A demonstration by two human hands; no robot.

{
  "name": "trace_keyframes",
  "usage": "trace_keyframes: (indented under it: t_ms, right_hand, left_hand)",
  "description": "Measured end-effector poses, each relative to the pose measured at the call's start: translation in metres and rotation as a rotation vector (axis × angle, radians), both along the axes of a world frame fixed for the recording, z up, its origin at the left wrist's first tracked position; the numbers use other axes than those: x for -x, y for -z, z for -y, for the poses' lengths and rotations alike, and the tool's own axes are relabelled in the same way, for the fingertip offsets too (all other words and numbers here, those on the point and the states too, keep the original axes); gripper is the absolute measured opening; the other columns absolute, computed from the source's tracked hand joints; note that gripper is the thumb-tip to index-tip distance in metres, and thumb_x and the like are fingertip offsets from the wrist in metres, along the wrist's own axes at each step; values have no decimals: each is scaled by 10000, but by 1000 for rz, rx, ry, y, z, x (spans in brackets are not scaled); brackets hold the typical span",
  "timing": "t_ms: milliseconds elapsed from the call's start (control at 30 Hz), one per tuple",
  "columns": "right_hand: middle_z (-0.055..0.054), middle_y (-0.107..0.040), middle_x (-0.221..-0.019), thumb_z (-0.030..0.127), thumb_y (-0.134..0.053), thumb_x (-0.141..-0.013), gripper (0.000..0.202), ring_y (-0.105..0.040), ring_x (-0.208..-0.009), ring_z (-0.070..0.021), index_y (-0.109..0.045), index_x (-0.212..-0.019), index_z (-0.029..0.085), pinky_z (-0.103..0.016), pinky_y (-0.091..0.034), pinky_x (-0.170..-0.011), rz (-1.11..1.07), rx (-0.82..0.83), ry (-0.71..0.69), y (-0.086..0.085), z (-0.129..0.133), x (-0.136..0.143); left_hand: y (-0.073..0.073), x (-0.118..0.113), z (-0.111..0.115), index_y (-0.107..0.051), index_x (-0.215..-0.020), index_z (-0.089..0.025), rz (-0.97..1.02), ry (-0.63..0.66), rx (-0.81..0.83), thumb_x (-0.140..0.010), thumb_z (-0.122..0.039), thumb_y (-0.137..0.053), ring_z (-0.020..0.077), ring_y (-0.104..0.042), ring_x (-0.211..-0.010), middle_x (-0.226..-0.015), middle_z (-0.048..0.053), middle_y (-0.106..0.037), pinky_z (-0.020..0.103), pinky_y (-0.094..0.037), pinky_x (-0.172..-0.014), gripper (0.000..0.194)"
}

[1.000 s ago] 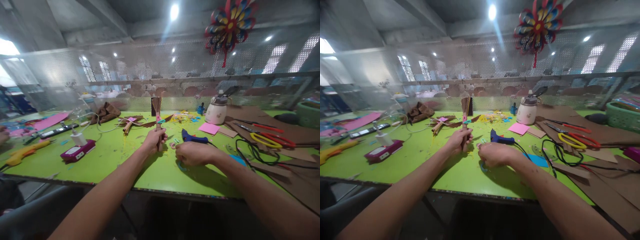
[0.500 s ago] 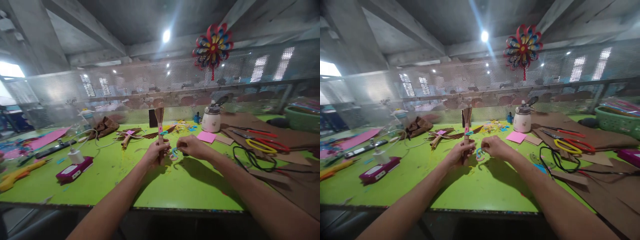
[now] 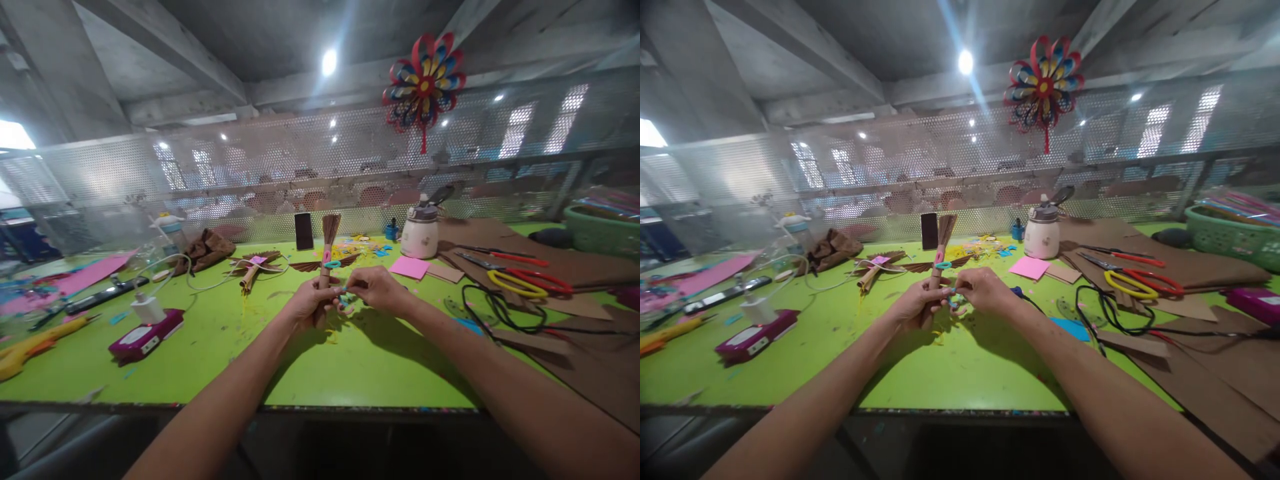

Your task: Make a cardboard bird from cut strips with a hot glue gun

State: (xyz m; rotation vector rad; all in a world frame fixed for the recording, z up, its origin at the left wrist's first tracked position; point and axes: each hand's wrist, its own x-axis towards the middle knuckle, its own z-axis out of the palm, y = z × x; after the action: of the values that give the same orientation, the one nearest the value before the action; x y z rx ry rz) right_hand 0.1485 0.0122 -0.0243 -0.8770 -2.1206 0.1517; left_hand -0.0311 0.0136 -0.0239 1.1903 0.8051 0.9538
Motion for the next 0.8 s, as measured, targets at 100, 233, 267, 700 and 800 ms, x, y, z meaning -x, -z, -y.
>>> trace_keyframes:
  t_ms: [100,233,267,700,800]
  right_hand:
    - [3,-610,-586,98,-582,-721,94,-499,-528,-82,-648,-685,154,-183,-345,-518,7,-5,-2,3,-2,1]
    - [-15,-652,-628,109,-587,-720,104,-548,-559,-97,-677,-713,160,-194,-379,-541,18,32,18,3,-3,0]
    - [-22,-665,-653,122,-582,-729,110,-562,-574,-103,-684,-728,163,-200,-391,-552,27,49,23,1,-3,0]
    - [-54,-622,-746,236,-658,-696,259,-566,-623,-125,-639,-932,132,-235,-454,-566,-11,213,-33,3,2,10]
    - [-31,-604,-680,275,-637,-735,183,-533,-582,-111,-648,-864,146,-224,-419,-541,19,121,-17,4,1,9]
  left_hand:
    - [1,0,-1,-537,-860,-87,-34,-27,-18,-615,-109,-720,59,-518,-477,-660,40,-602,147,-347,-388,306]
    - [1,-2,-1,-532,-827,-96,-66,-69,-60,-608,-98,-720,61,-515,-450,-612,22,-589,151,-348,-382,289]
    - [1,-3,-1,-528,-817,-100,-65,-86,-63,-611,-94,-716,61,-512,-445,-589,10,-578,151,-351,-385,280]
    - [1,-2,0,-520,-810,-116,32,-130,-77,-640,-86,-673,73,-525,-477,-592,3,-573,173,-403,-446,231]
    - [-1,-1,2,-517,-784,-116,37,-145,-70,-616,-68,-677,73,-524,-481,-597,0,-570,177,-406,-456,237]
